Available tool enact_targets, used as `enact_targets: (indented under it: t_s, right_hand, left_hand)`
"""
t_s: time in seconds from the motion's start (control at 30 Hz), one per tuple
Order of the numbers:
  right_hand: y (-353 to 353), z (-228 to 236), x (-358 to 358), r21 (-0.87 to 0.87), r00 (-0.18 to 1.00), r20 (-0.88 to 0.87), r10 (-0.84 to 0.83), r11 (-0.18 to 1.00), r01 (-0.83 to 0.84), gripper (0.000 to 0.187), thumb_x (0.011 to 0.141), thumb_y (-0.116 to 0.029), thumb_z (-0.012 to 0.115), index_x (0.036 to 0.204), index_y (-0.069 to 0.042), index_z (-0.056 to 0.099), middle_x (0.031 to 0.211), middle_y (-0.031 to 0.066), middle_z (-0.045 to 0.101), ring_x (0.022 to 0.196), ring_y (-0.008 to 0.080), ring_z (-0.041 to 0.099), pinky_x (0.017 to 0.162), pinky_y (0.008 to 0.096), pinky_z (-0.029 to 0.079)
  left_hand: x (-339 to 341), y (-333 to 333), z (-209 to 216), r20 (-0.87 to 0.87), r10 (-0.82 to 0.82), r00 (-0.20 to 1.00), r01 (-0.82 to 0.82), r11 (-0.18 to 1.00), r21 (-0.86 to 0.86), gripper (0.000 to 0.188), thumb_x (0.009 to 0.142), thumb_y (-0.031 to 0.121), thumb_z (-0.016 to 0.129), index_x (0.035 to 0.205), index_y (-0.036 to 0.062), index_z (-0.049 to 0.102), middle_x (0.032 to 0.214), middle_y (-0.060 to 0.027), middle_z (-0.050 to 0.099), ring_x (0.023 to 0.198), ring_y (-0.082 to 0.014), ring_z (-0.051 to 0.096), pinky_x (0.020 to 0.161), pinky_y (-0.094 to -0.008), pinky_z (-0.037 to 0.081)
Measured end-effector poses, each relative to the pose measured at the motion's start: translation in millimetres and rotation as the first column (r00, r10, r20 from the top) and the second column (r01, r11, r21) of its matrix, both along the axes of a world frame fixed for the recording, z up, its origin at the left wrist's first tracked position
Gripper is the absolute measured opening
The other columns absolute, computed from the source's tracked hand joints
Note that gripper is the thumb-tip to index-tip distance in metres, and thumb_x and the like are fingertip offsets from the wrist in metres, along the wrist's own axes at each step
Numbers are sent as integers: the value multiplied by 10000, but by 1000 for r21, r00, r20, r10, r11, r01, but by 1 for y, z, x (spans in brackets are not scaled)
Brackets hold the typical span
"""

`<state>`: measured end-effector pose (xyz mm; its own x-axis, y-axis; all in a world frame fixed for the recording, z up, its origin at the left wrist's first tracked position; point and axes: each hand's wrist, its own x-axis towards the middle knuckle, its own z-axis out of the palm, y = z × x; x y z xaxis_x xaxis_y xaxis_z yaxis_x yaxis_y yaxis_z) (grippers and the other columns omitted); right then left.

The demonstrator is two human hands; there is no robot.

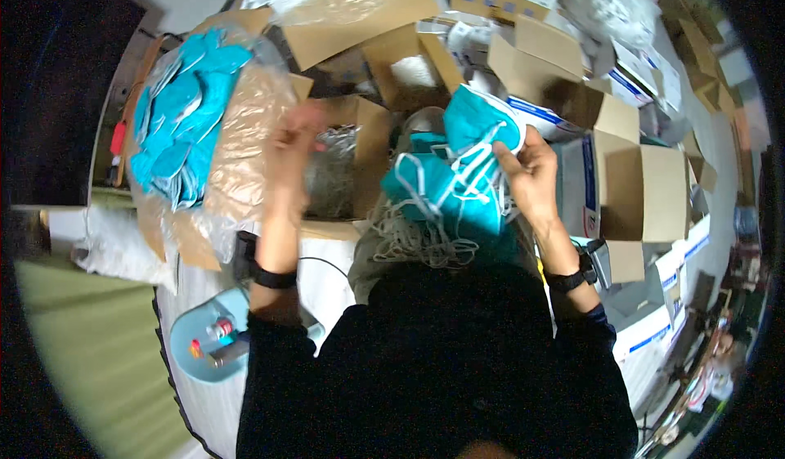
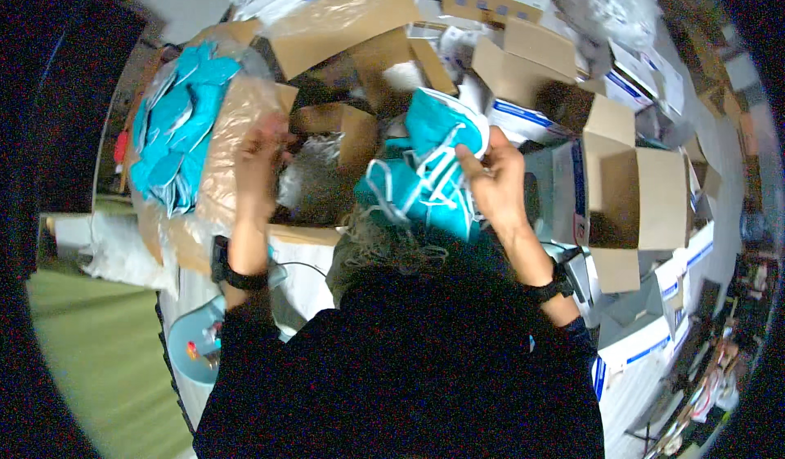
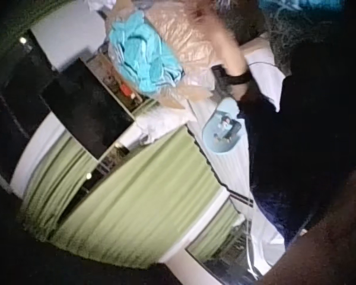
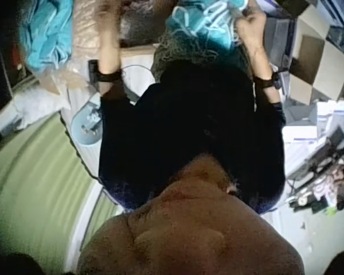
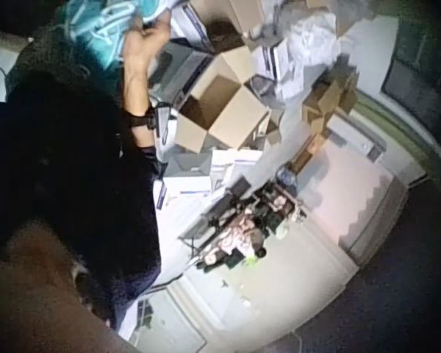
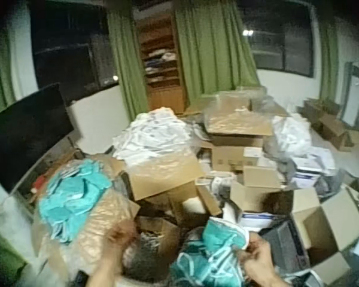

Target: Manually bundle and organize medical face masks for packaging.

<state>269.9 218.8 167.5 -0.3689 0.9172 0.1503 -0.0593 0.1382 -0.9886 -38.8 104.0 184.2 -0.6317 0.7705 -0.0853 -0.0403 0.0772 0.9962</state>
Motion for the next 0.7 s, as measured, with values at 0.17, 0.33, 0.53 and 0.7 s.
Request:
enact_targets:
  t_s: [0.17,0.33,0.53,0.7]
  right_hand:
    - [-11,5,9,-91,996,-93,8,996,-17,186,850,44,603,1027,3,560,894,12,627,784,66,558,697,218,457]
    - [-25,9,12,169,971,236,27,983,-69,146,827,33,584,972,18,572,866,61,623,811,113,562,718,260,462]
    - [-23,20,25,-25,977,59,205,979,-204,211,859,31,532,1062,35,591,881,47,611,773,94,524,684,241,434]
    - [-20,27,26,-168,996,63,59,985,-48,87,899,-59,573,911,15,617,731,-40,565,641,31,451,550,202,362]
  left_hand:
    - [148,30,12,-346,-254,903,310,944,117,267,813,109,694,1056,30,614,974,-57,649,838,-121,598,732,-260,479]
    - [189,42,4,-373,-213,903,283,948,145,325,767,151,752,1022,35,587,920,-95,634,820,-176,619,666,-286,493]
    - [190,39,-8,-447,-215,869,295,948,117,393,754,144,762,1069,24,560,952,-120,610,851,-218,630,698,-323,516]
    - [198,39,-6,-624,-244,743,332,943,26,422,728,115,764,1082,20,555,946,-137,585,844,-225,631,698,-306,516]
